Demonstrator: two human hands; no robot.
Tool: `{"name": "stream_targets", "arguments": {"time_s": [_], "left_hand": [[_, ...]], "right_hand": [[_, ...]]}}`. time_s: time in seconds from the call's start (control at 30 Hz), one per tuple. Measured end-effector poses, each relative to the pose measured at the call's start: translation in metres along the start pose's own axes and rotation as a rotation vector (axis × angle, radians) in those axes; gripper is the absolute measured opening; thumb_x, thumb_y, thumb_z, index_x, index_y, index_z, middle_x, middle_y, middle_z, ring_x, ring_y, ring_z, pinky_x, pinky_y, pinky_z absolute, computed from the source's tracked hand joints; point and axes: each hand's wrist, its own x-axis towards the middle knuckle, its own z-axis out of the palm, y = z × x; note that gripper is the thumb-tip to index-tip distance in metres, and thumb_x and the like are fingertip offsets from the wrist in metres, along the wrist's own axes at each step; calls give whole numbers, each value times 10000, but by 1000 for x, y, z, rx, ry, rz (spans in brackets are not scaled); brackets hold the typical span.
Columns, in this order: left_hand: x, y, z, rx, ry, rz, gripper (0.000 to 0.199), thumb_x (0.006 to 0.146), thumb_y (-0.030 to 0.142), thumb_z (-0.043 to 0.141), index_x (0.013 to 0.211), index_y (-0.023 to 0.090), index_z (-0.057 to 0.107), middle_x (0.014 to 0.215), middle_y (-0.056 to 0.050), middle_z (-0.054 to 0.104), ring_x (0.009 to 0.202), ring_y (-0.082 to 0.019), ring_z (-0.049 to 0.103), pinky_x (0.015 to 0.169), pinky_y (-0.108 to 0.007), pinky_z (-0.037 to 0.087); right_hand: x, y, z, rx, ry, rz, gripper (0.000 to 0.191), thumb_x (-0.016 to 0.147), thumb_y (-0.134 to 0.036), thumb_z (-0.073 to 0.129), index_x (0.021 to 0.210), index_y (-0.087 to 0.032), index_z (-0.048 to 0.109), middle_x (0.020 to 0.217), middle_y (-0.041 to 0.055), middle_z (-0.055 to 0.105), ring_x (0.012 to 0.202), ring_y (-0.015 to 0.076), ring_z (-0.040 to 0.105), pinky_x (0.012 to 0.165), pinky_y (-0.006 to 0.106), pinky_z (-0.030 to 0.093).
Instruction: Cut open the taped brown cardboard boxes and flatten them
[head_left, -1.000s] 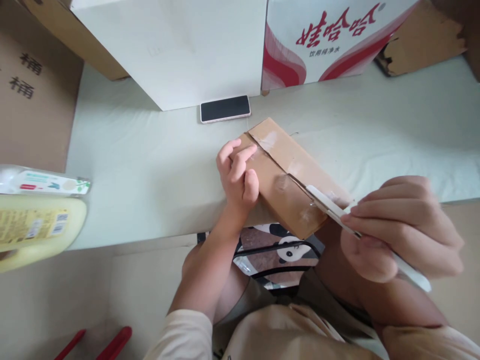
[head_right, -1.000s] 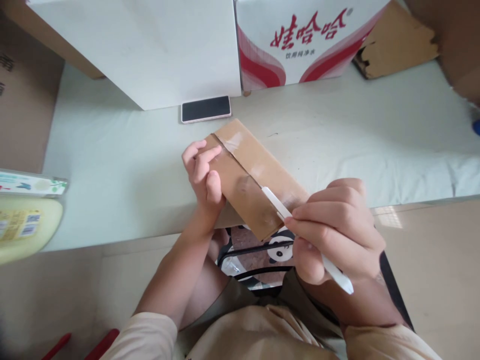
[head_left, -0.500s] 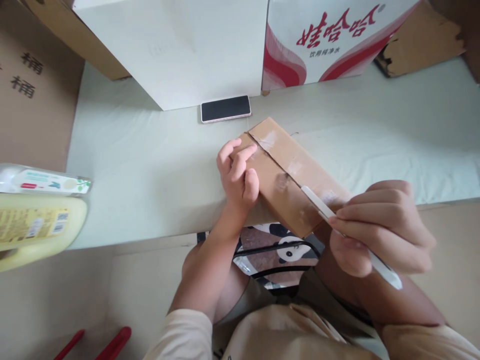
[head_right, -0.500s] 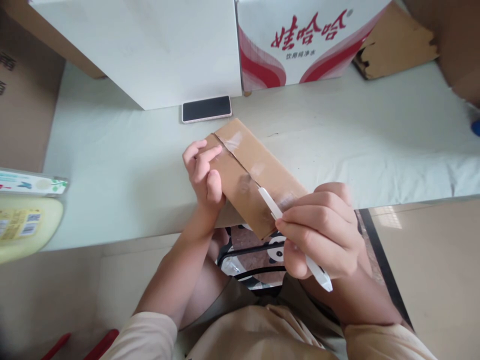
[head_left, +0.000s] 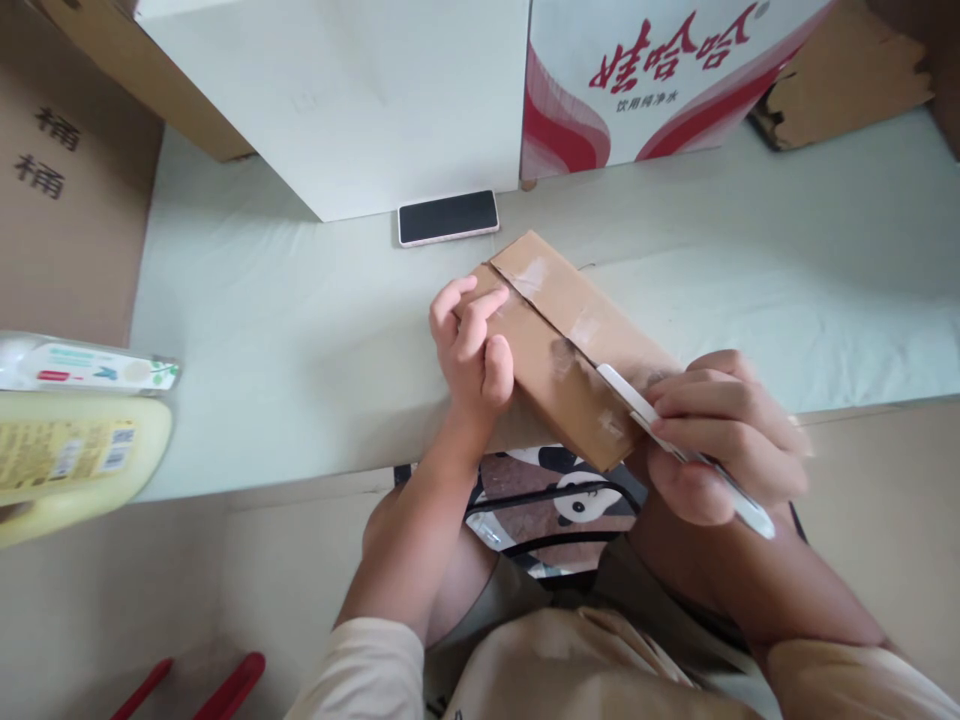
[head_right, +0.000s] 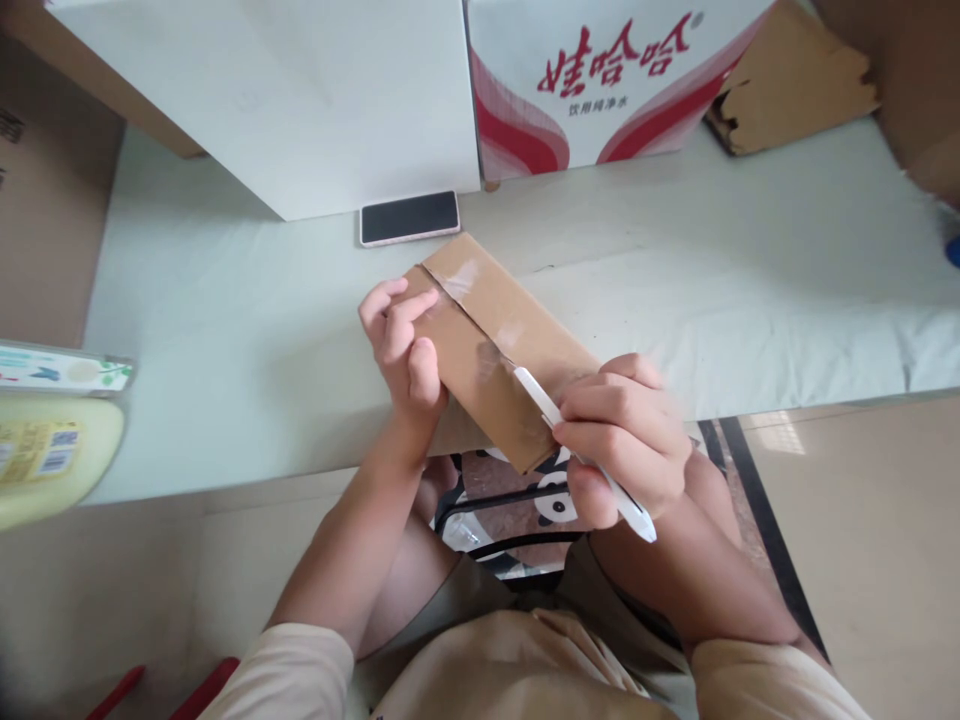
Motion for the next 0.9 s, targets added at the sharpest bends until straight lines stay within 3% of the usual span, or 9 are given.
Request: {"name": "stream_targets", "arguments": {"time_s": [0.1, 0.27, 0.43, 0.5, 0.67, 0.83, 0.9], "left_hand": [[0, 1, 0, 32, 13, 19, 521, 1058, 485, 282, 1262, 185, 657, 1378, -139, 550, 1222, -256, 597, 1094, -426, 490], [1, 1, 0, 46, 13, 28, 518, 1055, 479, 273, 1268, 189, 645, 1375, -138, 544, 1199, -250, 608, 1074, -422, 501], [0, 0, 1, 33, 7, 15, 550, 1045, 504, 266, 1277, 180, 646, 1397, -145, 529, 1201, -266, 602, 1081, -433, 490], [0, 0, 1, 25, 13, 6, 557, 1041, 506, 269, 1266, 176, 657, 1393, -150, 535, 1244, -283, 580, 1088, -443, 485], [1, 2, 1, 47, 2, -46, 630, 1032, 567, 237, 1224, 169, 686, 1376, -168, 554, 1309, -318, 548, 1109, -480, 480], [2, 1, 1, 41, 22, -39, 619, 1031, 573, 250, 1238, 185, 686, 1368, -153, 565, 1249, -293, 595, 1122, -460, 476], [2, 0, 1, 32, 33, -41, 605, 1029, 574, 262, 1231, 194, 687, 1368, -145, 565, 1248, -286, 597, 1143, -457, 464]], "right_hand": [[-4, -1, -1, -61, -102, 60, 402, 983, -470, 339, 729, -288, 592, 573, 8, 521, 451, 171, 540, 506, 400, 460], [16, -6, -3, 80, -52, 25, 270, 943, -328, 474, 715, -271, 607, 607, -8, 579, 457, 146, 560, 479, 362, 418], [38, -11, -28, 61, -349, 43, 192, 915, -223, 530, 771, -235, 656, 706, 12, 682, 587, 176, 678, 534, 384, 444], [42, -14, -37, 57, -397, 51, 176, 903, -197, 528, 793, -225, 663, 723, 19, 690, 609, 180, 689, 550, 388, 449], [44, -14, -39, 62, -337, 20, 210, 866, -202, 505, 694, -220, 624, 655, 0, 648, 558, 156, 662, 517, 371, 406], [49, -15, -30, 92, -70, 18, 290, 840, -203, 484, 552, -224, 503, 538, -18, 531, 439, 120, 555, 450, 355, 311], [53, -20, -31, 58, -40, 37, 321, 852, -210, 484, 532, -228, 457, 514, -21, 497, 423, 115, 529, 449, 359, 299]]}}
